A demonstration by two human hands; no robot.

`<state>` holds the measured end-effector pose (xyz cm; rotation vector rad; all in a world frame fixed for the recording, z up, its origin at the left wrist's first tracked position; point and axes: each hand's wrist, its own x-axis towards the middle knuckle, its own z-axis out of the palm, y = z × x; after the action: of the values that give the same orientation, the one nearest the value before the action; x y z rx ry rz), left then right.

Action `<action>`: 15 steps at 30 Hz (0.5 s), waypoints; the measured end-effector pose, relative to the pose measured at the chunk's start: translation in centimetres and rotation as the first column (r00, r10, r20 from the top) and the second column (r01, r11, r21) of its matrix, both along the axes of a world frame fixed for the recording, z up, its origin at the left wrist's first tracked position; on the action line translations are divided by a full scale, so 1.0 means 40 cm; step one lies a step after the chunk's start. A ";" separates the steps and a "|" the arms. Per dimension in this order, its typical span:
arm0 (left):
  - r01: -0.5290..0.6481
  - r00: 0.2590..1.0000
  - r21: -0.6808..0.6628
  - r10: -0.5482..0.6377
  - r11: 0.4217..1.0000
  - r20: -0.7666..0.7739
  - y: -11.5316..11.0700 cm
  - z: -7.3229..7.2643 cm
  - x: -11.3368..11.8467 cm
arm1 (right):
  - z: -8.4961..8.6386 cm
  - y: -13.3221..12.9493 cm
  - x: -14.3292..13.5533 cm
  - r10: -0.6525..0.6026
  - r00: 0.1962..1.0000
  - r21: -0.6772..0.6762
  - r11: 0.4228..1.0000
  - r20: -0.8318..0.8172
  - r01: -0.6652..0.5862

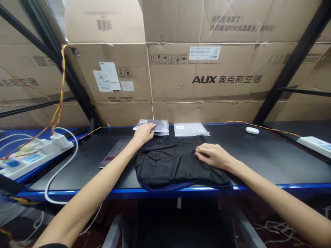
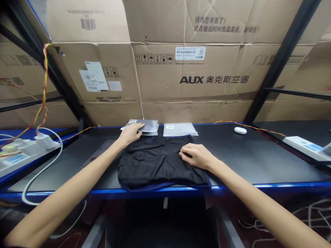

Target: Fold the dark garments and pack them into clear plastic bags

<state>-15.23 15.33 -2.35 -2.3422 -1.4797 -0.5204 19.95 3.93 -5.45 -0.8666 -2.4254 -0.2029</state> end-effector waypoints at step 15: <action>0.431 0.899 -0.412 -0.424 0.803 0.114 -0.168 0.025 0.084 | 0.023 0.017 -0.027 -0.033 0.999 -0.334 0.942 -0.007 0.029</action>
<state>-11.85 8.61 -1.36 -3.0605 -1.1479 -0.3368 18.87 4.61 -4.55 -1.0479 -2.4745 0.2106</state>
